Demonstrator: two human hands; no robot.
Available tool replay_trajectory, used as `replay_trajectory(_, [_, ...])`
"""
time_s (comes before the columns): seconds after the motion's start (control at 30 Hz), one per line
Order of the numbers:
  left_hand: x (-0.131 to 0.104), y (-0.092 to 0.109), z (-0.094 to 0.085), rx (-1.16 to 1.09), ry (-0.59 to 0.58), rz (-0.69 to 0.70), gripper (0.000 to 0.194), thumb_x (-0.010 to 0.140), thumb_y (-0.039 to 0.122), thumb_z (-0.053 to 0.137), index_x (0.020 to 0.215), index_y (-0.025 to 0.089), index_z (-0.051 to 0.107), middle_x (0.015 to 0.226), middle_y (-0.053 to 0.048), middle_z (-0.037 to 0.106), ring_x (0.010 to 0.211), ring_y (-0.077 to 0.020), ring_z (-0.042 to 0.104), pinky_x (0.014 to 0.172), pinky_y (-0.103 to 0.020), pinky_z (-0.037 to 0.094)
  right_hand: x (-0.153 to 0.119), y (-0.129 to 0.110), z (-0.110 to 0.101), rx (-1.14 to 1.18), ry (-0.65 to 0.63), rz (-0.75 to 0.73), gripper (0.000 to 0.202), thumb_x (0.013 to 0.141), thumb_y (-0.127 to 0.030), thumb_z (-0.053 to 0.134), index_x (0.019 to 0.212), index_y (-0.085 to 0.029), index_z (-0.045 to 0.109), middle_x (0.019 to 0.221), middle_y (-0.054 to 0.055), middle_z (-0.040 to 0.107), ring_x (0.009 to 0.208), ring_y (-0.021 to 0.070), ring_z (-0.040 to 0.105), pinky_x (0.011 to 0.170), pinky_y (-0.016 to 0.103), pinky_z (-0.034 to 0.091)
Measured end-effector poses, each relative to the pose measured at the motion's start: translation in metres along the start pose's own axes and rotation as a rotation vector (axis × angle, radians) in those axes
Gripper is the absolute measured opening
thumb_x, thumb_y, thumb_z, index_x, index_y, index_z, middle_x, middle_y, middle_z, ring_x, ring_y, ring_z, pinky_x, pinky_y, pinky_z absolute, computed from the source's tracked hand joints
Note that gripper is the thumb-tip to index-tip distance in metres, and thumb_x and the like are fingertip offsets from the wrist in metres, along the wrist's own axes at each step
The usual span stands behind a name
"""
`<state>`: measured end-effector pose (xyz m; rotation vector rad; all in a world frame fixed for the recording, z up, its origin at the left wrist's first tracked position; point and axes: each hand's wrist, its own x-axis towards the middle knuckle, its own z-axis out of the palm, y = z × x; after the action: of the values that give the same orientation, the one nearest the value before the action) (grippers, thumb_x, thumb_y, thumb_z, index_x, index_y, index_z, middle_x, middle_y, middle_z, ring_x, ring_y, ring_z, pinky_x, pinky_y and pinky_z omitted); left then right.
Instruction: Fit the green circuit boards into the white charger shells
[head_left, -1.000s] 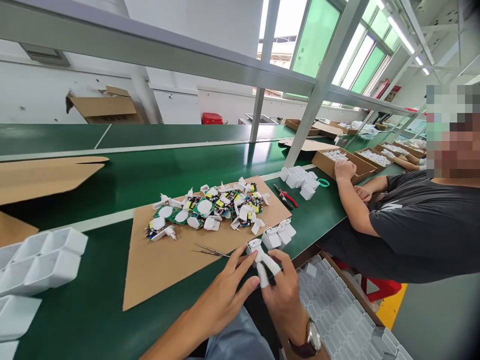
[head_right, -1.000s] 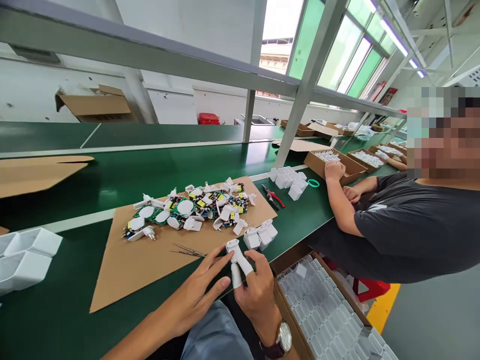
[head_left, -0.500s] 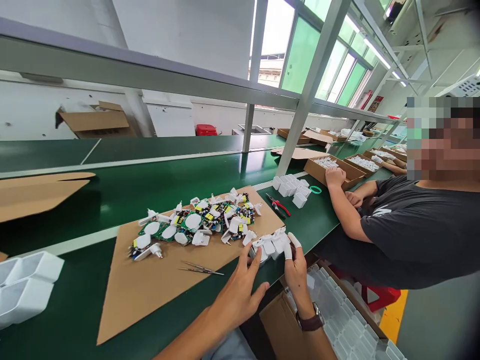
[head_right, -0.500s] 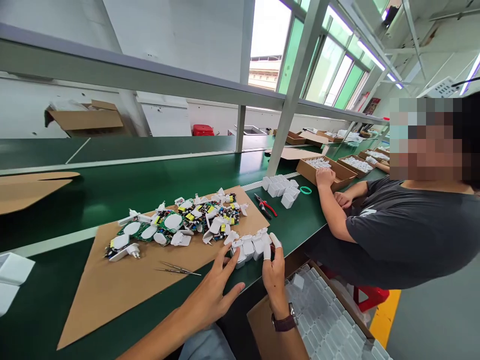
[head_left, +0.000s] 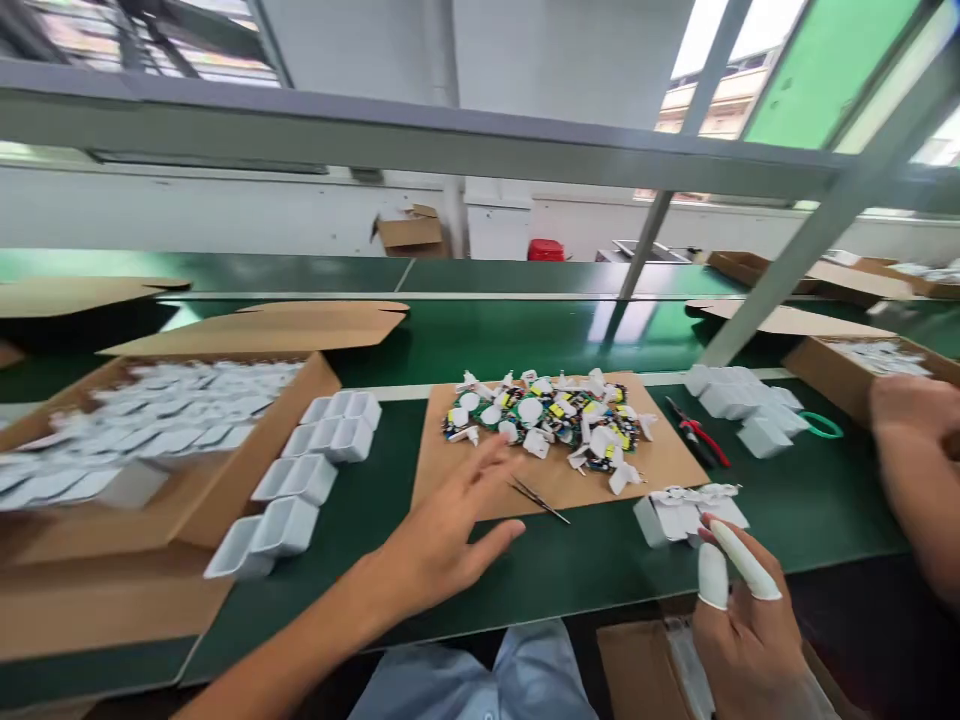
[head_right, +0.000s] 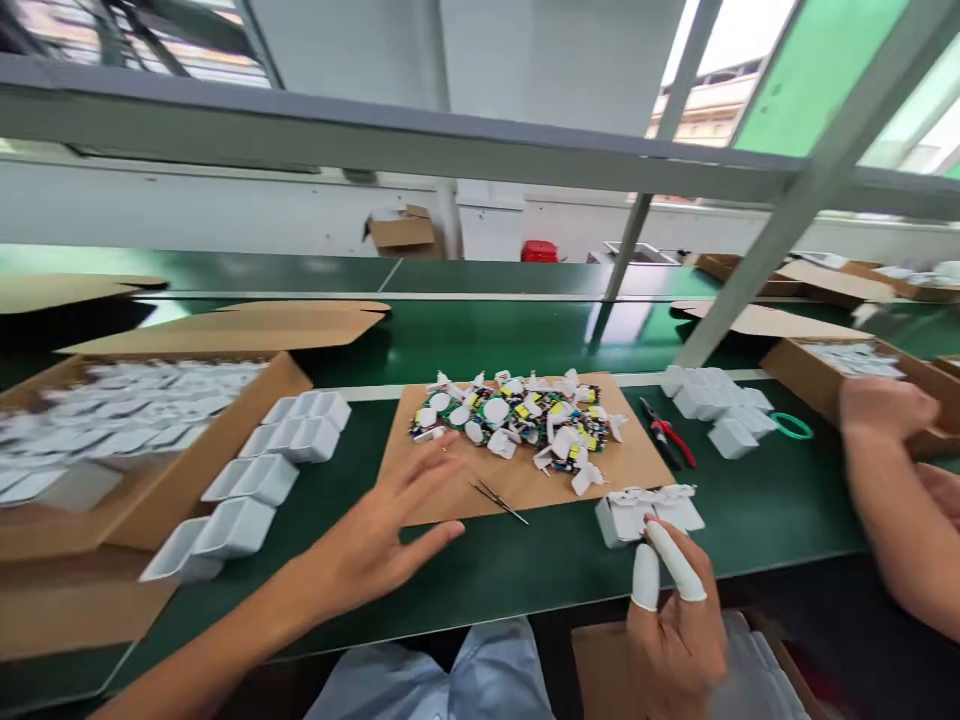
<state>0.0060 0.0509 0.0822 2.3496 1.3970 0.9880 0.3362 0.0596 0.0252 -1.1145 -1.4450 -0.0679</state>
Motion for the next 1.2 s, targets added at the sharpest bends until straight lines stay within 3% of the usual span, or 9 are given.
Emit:
replay_trajectory(0.13, [-0.052, -0.028, -0.092, 0.309, 0.356, -0.249, 0.04, 0.106, 0.039, 0.066, 0.143, 0.025, 0.064, 0.154, -0.013, 0.062, 0.123, -0.0279, 0.074, 0.101, -0.041, 0.067, 0.004, -0.007, 0.033, 0.059, -0.175, -0.17, 0.036, 0.099, -0.015, 0.07, 0.132, -0.028, 0.075, 0.111, 0.009, 0.079, 0.1, 0.0274, 0.078, 0.089, 0.046, 0.063])
replay_trajectory(0.2, [-0.084, -0.039, -0.118, 0.389, 0.426, -0.322, 0.035, 0.105, 0.044, 0.066, 0.134, 0.023, 0.068, 0.145, -0.012, 0.068, 0.118, -0.0275, 0.075, 0.095, -0.038, 0.068, 0.006, -0.006, 0.056, 0.093, -0.281, -0.276, 0.042, 0.1, -0.018, 0.069, 0.14, -0.03, 0.07, 0.114, 0.009, 0.079, 0.101, 0.028, 0.078, 0.09, 0.046, 0.063])
replay_trajectory(0.27, [-0.116, -0.051, -0.127, 0.475, 0.386, -0.337, 0.033, 0.106, 0.05, 0.063, 0.123, 0.022, 0.072, 0.137, -0.012, 0.072, 0.122, -0.0296, 0.074, 0.096, -0.04, 0.067, 0.008, -0.006, 0.082, 0.117, -0.356, -0.395, 0.045, 0.102, -0.022, 0.068, 0.146, -0.029, 0.065, 0.118, 0.01, 0.078, 0.102, 0.0286, 0.078, 0.091, 0.047, 0.064])
replay_trajectory(0.43, [-0.171, -0.087, -0.111, 0.819, 0.184, -0.215, 0.033, 0.109, 0.046, 0.051, 0.102, 0.022, 0.074, 0.135, -0.016, 0.073, 0.13, -0.0388, 0.069, 0.099, -0.051, 0.063, 0.013, -0.007, 0.146, -0.109, -0.566, -0.51, 0.025, 0.103, -0.02, 0.056, 0.125, -0.022, 0.069, 0.131, 0.017, 0.073, 0.118, 0.0338, 0.071, 0.096, 0.053, 0.063])
replay_trajectory(0.6, [-0.179, -0.106, -0.107, 0.932, 0.159, -0.039, 0.024, 0.107, 0.027, 0.052, 0.09, 0.025, 0.07, 0.138, -0.012, 0.073, 0.131, -0.0396, 0.068, 0.081, -0.043, 0.059, 0.015, 0.0, 0.179, -0.286, -0.723, -0.462, 0.024, 0.085, 0.001, 0.062, 0.09, -0.022, 0.065, 0.126, 0.019, 0.073, 0.101, 0.0318, 0.072, 0.083, 0.044, 0.063])
replay_trajectory(0.8, [-0.153, -0.077, -0.096, 0.58, 0.195, 0.057, 0.017, 0.104, 0.026, 0.055, 0.091, 0.027, 0.066, 0.138, -0.011, 0.073, 0.127, -0.0343, 0.071, 0.094, -0.046, 0.062, 0.021, -0.008, 0.161, -0.213, -0.666, -0.404, 0.025, 0.086, -0.001, 0.059, 0.1, -0.021, 0.067, 0.117, 0.015, 0.073, 0.1, 0.028, 0.072, 0.084, 0.039, 0.063])
replay_trajectory(0.93, [-0.13, -0.053, -0.072, 0.398, 0.151, 0.081, 0.016, 0.103, 0.024, 0.055, 0.09, 0.026, 0.064, 0.138, -0.01, 0.072, 0.118, -0.0266, 0.074, 0.088, -0.034, 0.065, 0.028, -0.027, 0.136, -0.064, -0.621, -0.322, 0.032, 0.097, -0.009, 0.054, 0.124, -0.021, 0.064, 0.124, 0.013, 0.071, 0.11, 0.0255, 0.073, 0.09, 0.039, 0.066])
replay_trajectory(1.07, [-0.107, -0.045, -0.046, 0.362, 0.09, 0.128, 0.016, 0.103, 0.017, 0.052, 0.092, 0.023, 0.061, 0.135, -0.013, 0.073, 0.114, -0.0267, 0.075, 0.09, -0.036, 0.064, 0.026, -0.046, 0.119, 0.135, -0.65, -0.222, 0.022, 0.106, -0.019, 0.056, 0.127, -0.024, 0.064, 0.116, 0.008, 0.073, 0.102, 0.0199, 0.076, 0.089, 0.034, 0.068])
replay_trajectory(1.2, [-0.089, -0.047, -0.023, 0.401, 0.071, 0.176, 0.016, 0.103, 0.011, 0.049, 0.097, 0.02, 0.061, 0.135, -0.015, 0.072, 0.116, -0.0307, 0.072, 0.09, -0.041, 0.062, 0.001, -0.059, 0.113, 0.196, -0.729, -0.416, 0.034, 0.101, -0.009, 0.056, 0.13, -0.023, 0.066, 0.121, 0.013, 0.073, 0.111, 0.0246, 0.075, 0.093, 0.039, 0.067])
